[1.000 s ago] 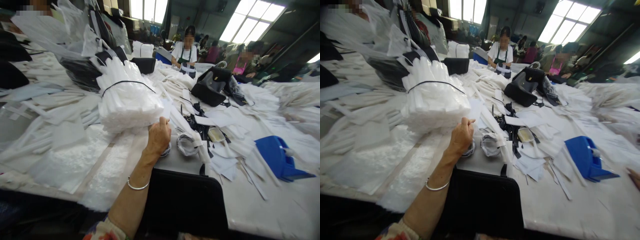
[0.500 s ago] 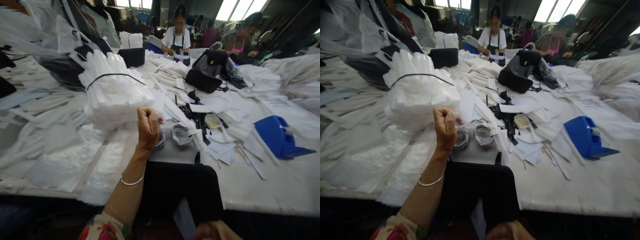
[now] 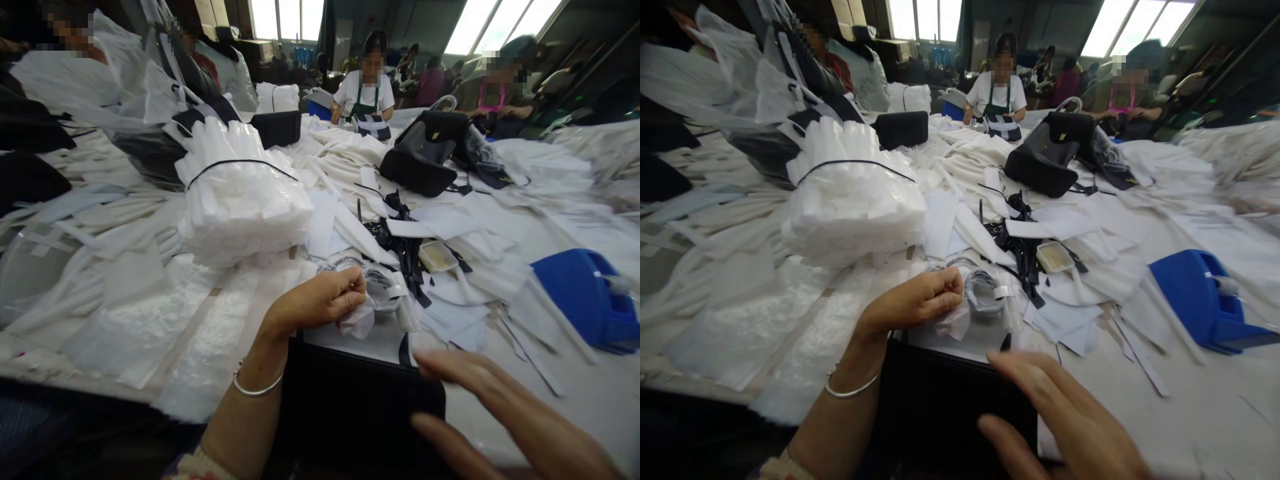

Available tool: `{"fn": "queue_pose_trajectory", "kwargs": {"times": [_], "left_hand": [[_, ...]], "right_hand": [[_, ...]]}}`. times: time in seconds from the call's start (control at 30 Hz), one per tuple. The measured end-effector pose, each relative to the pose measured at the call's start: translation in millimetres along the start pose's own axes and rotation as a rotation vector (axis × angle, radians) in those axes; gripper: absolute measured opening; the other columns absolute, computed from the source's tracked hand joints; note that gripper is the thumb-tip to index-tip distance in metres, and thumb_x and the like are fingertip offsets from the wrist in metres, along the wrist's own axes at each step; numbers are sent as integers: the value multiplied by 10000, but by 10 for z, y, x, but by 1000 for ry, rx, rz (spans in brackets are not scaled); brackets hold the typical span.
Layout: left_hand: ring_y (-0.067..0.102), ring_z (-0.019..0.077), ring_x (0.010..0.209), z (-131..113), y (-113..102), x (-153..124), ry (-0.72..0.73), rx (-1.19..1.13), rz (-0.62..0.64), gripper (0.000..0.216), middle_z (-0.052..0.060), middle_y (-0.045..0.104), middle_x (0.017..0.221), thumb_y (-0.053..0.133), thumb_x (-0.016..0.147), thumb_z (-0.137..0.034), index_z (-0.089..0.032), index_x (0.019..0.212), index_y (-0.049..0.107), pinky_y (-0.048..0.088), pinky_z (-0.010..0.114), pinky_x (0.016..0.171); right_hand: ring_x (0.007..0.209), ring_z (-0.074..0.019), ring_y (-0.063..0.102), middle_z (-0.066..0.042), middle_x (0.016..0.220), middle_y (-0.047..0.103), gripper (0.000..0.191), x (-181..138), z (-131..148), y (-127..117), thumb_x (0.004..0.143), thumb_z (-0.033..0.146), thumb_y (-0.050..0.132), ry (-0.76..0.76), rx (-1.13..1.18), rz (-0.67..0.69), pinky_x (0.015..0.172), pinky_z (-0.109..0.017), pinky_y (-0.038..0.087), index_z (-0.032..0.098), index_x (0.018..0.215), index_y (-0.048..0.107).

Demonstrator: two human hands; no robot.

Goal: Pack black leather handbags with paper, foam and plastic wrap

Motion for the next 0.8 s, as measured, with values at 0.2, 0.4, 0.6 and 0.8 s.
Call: {"fn": "queue_pose_trajectory", "kwargs": {"times": [0.2, 0.4, 0.6, 0.8], "left_hand": [[553, 106, 673, 0, 138, -30, 19, -215, 182, 93, -6, 616, 758, 600, 870, -242, -163, 835, 565, 441, 190, 612], [627, 150, 662, -79, 276, -76, 6, -472, 330, 280, 40, 688, 752, 721, 806, -367, -159, 976, 642, 505, 233, 613], [692, 211, 753, 20, 121, 27, 23, -686, 87, 467, 99, 703, 831, 654, 841, -521, -165, 1130, 563, 553, 269, 605], [678, 167, 723, 192, 148, 132, -58, -520, 40, 292, 69, 696, 796, 606, 899, -391, -159, 1073, 572, 547, 239, 592]], "right_hand": [[1378, -313, 420, -154, 1416, 536, 638, 472, 163, 782, 905, 184, 544, -68, -151, -56, 1153, -583, 310, 129, 1502, 326], [1280, -275, 545, -94, 1151, 723, 388, 409, 139, 832, 904, 86, 526, -156, -12, -115, 1177, -598, 244, 182, 1276, 584], [1136, -233, 656, -77, 1081, 752, 345, 279, 273, 658, 843, -34, 499, -324, 167, -89, 1068, -502, 468, 185, 1064, 646], [1126, -236, 659, -102, 1056, 752, 292, -86, 329, 795, 837, -14, 520, -368, 165, 26, 1034, -476, 509, 152, 1049, 633]]}}
Point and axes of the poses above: each hand's wrist, its own x-axis towards the middle knuckle, its own y-axis out of the palm, z = x × y, the point moved 8 cm from there along x, towards the middle knuckle
